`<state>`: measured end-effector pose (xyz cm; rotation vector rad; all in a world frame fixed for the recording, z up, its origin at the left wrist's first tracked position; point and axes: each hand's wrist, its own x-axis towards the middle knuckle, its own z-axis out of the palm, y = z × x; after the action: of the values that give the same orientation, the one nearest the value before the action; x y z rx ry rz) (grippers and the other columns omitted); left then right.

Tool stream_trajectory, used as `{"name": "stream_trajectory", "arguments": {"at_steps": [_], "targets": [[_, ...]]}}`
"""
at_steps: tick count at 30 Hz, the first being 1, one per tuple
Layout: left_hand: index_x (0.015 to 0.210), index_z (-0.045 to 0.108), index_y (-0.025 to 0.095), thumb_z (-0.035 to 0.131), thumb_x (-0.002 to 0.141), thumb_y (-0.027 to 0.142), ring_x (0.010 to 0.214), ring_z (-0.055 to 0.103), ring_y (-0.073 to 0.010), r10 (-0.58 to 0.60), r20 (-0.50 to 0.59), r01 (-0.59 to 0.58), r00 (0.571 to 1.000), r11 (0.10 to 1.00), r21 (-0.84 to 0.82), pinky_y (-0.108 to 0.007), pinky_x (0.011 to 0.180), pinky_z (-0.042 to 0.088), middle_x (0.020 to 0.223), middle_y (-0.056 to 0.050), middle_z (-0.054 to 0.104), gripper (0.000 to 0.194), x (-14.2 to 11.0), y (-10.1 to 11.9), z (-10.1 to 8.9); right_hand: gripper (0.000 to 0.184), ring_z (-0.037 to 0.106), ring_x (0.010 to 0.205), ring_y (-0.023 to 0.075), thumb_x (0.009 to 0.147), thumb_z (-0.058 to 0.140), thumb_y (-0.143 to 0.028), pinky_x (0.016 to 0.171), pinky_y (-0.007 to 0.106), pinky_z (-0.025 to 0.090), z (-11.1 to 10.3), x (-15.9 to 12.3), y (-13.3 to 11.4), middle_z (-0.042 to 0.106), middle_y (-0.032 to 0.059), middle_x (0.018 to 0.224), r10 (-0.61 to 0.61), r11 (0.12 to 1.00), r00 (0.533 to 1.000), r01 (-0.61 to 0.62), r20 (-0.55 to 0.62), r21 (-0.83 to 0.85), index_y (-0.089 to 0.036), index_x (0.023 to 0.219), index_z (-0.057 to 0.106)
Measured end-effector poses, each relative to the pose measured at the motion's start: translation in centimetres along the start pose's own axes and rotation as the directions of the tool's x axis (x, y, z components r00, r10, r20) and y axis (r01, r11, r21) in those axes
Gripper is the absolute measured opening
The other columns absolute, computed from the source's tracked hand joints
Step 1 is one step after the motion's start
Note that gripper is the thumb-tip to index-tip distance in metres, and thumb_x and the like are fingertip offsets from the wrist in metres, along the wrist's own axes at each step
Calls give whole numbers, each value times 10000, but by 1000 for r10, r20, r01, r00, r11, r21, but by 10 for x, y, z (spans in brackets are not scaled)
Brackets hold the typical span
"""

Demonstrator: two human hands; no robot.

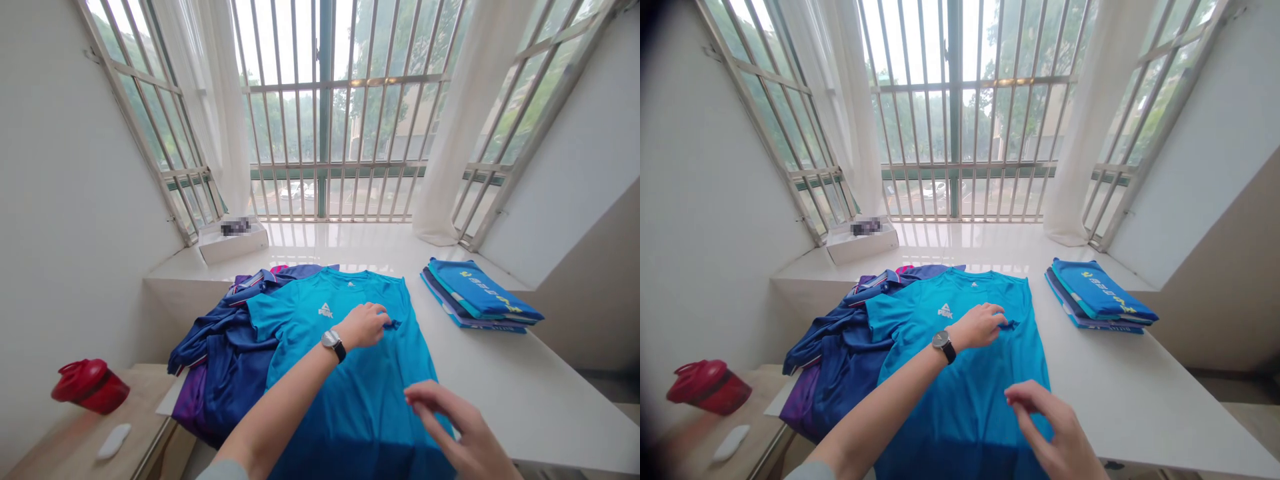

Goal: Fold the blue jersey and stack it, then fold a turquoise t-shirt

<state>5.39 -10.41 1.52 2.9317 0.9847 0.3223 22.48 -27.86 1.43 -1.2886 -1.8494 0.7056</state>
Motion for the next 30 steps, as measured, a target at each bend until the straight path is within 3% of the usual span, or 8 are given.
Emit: {"name": "stream_trajectory", "arguments": {"at_steps": [4,7,9,13,16,23,26,30], "targets": [[1228,582,204,540,940,370,1169,555,-286,-129,74,128,989,992,16,-419,921,508,1320,-126,557,335,-24,-16,0,287,696,938,225,902,501,-420,849,343,577,-23,119,32,738,77,1011,-96,986,994,86,-59,-145,-227,986,696],[1242,572,228,520,947,425,1195,529,-292,-157,12,157,988,987,-21,-455,968,473,1319,-108,565,358,-37,-24,12,318,674,1036,249,895,437,-357,953,413,535,-8,185,77,724,101,1076,-132,935,991,126,4,-330,-210,1023,688],[1255,564,252,501,952,439,1203,517,-287,-168,-53,165,984,985,-57,-463,986,453,1332,-91,561,361,-41,-27,19,377,619,1174,266,905,435,-357,1034,428,485,5,206,111,677,139,1229,-118,887,993,119,31,-447,-180,1145,665],[1286,536,262,437,970,470,1229,490,-285,-180,-97,173,979,982,-77,-465,1012,422,1366,-91,534,391,-41,-28,27,562,450,1376,295,942,420,-470,1151,460,354,19,213,164,498,166,1477,-71,755,995,104,77,-647,-153,1391,537],[1308,511,241,380,983,485,1254,463,-298,-177,-90,173,980,984,-52,-487,1025,402,1389,-109,508,426,-35,-24,29,613,359,1437,295,952,389,-514,1174,476,301,16,214,181,413,136,1549,-4,693,994,79,106,-717,-190,1468,459],[1315,491,227,384,987,454,1276,454,-296,-170,-91,163,981,983,-78,-497,1035,402,1426,-109,487,413,-17,-20,33,629,308,1463,297,966,346,-513,1178,498,268,-1,223,193,343,133,1586,90,662,991,16,101,-749,-198,1507,398],[1322,492,246,377,999,458,1298,456,-280,-153,-88,144,984,985,-98,-481,1061,394,1443,-91,489,403,-20,-24,35,621,342,1445,308,961,366,-508,1167,506,289,-3,221,192,385,148,1562,56,682,994,29,92,-731,-182,1486,434],[1384,453,237,404,1002,459,1353,434,-284,-124,-65,116,990,986,-122,-472,1087,389,1508,-107,438,445,-20,-25,33,576,425,1391,281,973,347,-462,1162,420,333,-8,220,186,498,172,1475,-73,754,995,95,60,-650,-115,1386,549]]}}
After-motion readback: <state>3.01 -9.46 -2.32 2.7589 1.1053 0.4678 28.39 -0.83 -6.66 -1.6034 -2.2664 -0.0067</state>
